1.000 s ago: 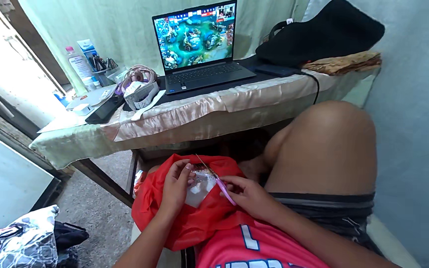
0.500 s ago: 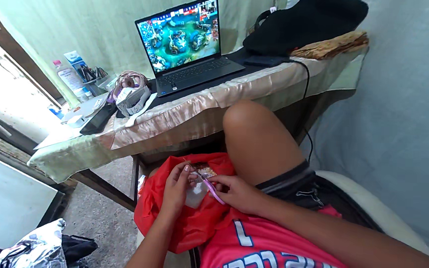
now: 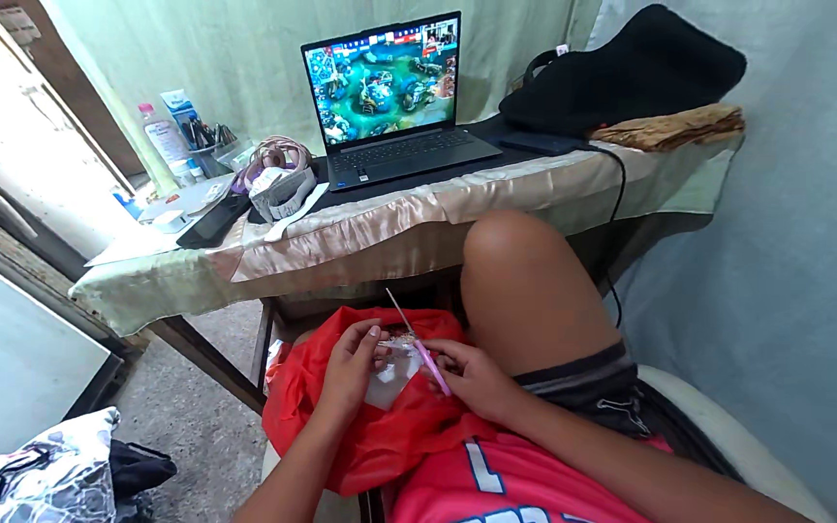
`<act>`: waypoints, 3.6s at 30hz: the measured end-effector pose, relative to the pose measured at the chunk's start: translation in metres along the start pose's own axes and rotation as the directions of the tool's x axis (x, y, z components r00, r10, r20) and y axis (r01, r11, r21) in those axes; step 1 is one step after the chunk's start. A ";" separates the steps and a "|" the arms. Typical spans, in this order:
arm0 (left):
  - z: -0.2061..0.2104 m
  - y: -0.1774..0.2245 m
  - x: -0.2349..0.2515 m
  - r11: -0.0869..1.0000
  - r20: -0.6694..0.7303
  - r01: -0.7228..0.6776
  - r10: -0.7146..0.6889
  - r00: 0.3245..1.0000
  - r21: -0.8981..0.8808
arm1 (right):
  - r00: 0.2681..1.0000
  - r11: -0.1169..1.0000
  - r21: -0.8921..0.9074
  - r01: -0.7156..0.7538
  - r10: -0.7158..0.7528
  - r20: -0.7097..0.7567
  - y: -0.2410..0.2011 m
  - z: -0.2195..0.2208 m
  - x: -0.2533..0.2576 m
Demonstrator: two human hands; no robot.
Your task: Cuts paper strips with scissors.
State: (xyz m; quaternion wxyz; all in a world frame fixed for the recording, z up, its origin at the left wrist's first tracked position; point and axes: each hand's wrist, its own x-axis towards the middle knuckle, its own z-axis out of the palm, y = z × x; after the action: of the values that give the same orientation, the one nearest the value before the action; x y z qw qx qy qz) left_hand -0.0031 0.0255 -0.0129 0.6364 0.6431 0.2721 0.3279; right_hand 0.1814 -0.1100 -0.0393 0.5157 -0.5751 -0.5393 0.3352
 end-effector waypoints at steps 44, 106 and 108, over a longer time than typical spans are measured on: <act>-0.116 0.120 0.113 0.016 0.031 -0.046 0.513 0.858 0.999 | 0.997 1.000 -0.017 0.006 -0.007 -0.071 0.007 -0.004 0.000; -0.125 0.137 0.126 0.213 -0.045 -0.060 0.457 0.888 0.975 | 1.000 0.999 -0.036 0.003 -0.003 0.012 0.011 -0.005 -0.001; -0.124 0.137 0.126 0.218 -0.046 -0.060 0.451 0.891 0.974 | 1.000 0.999 -0.038 -0.007 0.008 0.015 0.009 -0.006 -0.001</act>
State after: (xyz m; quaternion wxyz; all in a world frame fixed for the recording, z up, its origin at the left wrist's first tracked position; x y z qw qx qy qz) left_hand -0.0271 0.1959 0.1303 -0.0005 0.8666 0.4007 0.2973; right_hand 0.1890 -0.1115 -0.0472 0.4994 -0.5842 -0.5474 0.3312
